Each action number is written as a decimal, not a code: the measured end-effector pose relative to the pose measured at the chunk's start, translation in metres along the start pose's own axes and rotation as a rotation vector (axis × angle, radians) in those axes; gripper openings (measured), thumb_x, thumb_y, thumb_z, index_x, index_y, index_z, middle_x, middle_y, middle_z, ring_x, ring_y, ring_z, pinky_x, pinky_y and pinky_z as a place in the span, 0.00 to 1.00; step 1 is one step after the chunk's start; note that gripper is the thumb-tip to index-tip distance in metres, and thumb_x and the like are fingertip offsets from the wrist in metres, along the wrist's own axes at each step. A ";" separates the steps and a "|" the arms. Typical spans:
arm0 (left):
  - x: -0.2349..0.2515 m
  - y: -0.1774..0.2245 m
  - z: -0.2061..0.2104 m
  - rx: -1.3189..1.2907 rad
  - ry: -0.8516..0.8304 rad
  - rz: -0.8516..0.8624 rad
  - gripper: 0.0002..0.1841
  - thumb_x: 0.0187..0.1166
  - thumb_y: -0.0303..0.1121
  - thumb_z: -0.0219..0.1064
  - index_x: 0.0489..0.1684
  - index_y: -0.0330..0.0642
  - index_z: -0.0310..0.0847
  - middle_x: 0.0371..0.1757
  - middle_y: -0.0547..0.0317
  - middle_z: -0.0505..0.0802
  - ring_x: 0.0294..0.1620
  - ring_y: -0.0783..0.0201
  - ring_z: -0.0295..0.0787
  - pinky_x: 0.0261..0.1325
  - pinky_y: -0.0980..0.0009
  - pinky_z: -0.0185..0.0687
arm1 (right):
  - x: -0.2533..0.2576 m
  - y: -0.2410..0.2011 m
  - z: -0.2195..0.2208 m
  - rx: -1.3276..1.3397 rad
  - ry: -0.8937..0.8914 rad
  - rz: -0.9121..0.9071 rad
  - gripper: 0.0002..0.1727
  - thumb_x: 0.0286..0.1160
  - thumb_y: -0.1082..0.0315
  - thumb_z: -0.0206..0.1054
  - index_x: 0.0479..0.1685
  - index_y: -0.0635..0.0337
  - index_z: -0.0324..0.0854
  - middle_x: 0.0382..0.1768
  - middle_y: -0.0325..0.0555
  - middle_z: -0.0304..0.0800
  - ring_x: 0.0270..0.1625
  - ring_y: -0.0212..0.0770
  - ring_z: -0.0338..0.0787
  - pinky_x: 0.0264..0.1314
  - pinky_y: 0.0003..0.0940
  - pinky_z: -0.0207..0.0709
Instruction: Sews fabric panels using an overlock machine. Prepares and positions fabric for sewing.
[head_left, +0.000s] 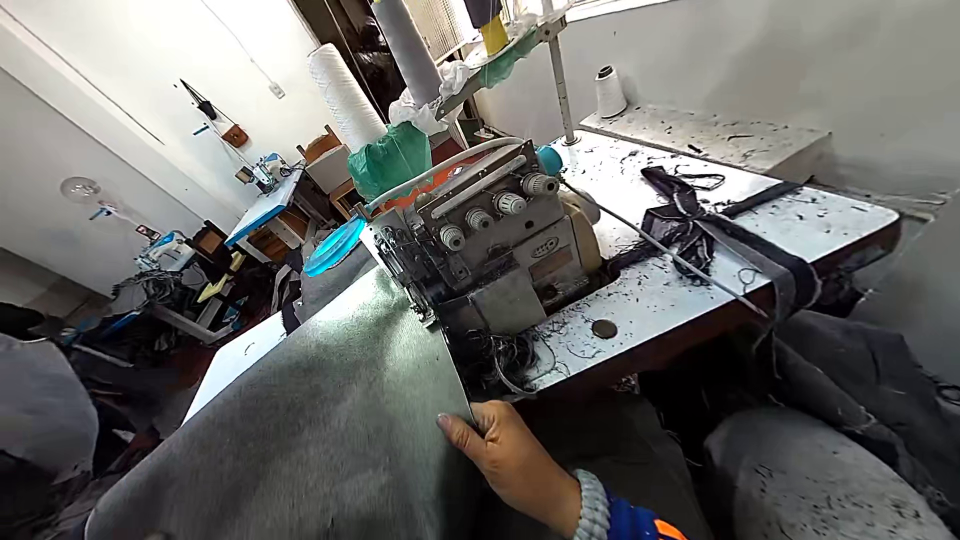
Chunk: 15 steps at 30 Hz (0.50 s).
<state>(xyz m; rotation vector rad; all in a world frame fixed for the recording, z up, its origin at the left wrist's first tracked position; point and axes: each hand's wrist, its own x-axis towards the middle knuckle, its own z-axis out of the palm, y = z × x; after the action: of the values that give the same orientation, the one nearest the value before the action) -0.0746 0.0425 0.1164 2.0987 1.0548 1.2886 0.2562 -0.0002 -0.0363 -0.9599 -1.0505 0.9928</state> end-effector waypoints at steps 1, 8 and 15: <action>0.009 0.008 0.008 -0.026 0.006 -0.006 0.17 0.70 0.21 0.74 0.55 0.47 0.82 0.48 0.75 0.97 0.52 0.73 0.95 0.62 0.69 0.91 | 0.001 0.000 -0.001 -0.006 0.004 -0.004 0.21 0.82 0.62 0.63 0.16 0.56 0.75 0.15 0.28 0.74 0.21 0.18 0.75 0.27 0.21 0.67; 0.060 0.010 0.009 0.025 0.018 -0.051 0.21 0.67 0.11 0.63 0.54 0.45 0.77 0.42 0.84 0.96 0.45 0.83 0.93 0.56 0.78 0.90 | 0.006 -0.001 -0.003 0.046 -0.010 0.045 0.21 0.82 0.63 0.63 0.14 0.53 0.73 0.14 0.25 0.71 0.20 0.16 0.71 0.25 0.19 0.64; 0.114 -0.002 0.020 0.096 0.103 -0.046 0.15 0.69 0.21 0.67 0.54 0.42 0.79 0.39 0.77 0.95 0.41 0.80 0.93 0.49 0.77 0.92 | 0.008 0.002 -0.001 0.077 -0.016 0.072 0.21 0.82 0.64 0.63 0.14 0.53 0.75 0.15 0.27 0.74 0.20 0.17 0.76 0.26 0.20 0.69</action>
<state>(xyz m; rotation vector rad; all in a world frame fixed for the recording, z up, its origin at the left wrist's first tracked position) -0.0270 0.1350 0.1667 2.0838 1.2243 1.3609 0.2584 0.0077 -0.0362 -0.9328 -0.9896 1.0942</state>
